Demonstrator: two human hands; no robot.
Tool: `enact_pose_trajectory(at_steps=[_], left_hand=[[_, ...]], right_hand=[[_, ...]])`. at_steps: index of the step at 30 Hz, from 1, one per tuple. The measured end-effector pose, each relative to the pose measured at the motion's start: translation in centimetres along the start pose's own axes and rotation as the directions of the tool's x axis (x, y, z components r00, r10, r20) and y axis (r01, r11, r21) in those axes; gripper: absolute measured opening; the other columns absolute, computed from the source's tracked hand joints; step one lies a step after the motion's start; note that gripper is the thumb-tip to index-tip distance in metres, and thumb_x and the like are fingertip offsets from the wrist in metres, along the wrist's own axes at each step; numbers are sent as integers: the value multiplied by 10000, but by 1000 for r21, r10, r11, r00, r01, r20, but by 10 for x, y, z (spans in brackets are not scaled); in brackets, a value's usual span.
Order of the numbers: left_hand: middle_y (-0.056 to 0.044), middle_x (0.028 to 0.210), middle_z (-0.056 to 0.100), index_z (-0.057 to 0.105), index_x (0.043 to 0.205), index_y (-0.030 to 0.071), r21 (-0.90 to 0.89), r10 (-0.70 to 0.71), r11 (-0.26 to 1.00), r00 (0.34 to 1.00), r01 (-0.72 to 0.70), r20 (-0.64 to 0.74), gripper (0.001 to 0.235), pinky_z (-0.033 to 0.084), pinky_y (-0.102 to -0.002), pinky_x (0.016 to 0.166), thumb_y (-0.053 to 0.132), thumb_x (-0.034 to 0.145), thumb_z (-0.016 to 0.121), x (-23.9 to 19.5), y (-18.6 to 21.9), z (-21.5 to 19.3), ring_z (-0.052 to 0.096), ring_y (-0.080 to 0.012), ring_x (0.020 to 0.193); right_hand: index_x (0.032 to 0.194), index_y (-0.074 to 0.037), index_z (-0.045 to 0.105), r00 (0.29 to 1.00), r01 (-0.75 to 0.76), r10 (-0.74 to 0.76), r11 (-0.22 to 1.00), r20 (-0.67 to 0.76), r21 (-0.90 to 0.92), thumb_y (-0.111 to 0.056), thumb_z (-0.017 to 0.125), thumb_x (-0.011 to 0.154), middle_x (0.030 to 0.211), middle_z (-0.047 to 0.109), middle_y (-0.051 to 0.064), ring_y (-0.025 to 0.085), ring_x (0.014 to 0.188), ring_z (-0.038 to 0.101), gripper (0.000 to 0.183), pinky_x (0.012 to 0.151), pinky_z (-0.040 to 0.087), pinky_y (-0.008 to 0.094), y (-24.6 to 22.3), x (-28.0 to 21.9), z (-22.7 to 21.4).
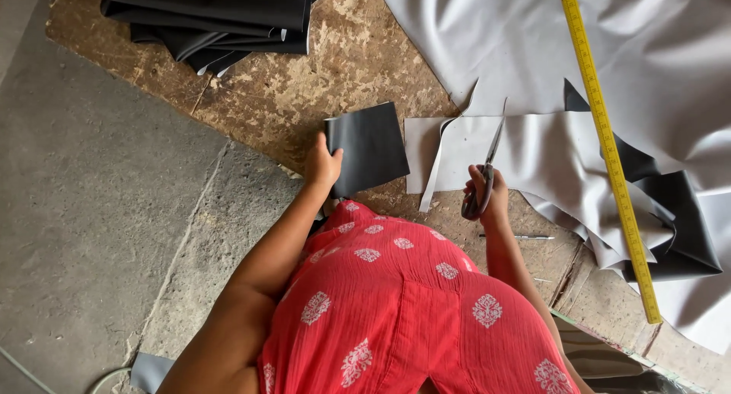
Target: Measuring and cutting fabric pieces for furniture reupholstery using a ruler and scissors
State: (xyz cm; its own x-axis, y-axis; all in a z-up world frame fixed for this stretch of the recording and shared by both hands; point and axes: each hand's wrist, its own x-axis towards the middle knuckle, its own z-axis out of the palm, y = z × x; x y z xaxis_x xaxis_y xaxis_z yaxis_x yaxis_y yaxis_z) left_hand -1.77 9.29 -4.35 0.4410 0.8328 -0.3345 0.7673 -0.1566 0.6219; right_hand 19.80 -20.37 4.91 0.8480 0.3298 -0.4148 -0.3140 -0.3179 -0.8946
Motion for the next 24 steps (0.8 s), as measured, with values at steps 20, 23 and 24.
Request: enact_pose_trajectory(at_steps=[20,23,24], left_hand=[[-69,941,729,690,1138,35,-690,615,618,778,-378,125,224,560,-365,840,79,933,768,-97,150,-146,604,-107,912],[-51,901,722,690,1112,40,-700,620,621,768,-352,163,208,564,-342,804,74,926,776,-95,154,-148,615,-107,869],[-57,882,727,693,1095,43,-693,623,627,763,-355,173,201,565,-333,785,75,918,784,-93,154,-148,630,-111,846]], right_hand=[[1089,-42,654,905,385,-419,880,72,276,95,894,694,782,631,50,105,730,644,481,676,517,196,-127,-22,11],[1081,-55,666,913,392,-407,891,23,228,57,912,708,783,624,53,92,718,622,461,659,501,197,-130,-26,7],[1076,-57,668,914,396,-406,892,1,216,40,921,720,788,623,56,92,721,619,448,660,502,197,-129,-26,6]])
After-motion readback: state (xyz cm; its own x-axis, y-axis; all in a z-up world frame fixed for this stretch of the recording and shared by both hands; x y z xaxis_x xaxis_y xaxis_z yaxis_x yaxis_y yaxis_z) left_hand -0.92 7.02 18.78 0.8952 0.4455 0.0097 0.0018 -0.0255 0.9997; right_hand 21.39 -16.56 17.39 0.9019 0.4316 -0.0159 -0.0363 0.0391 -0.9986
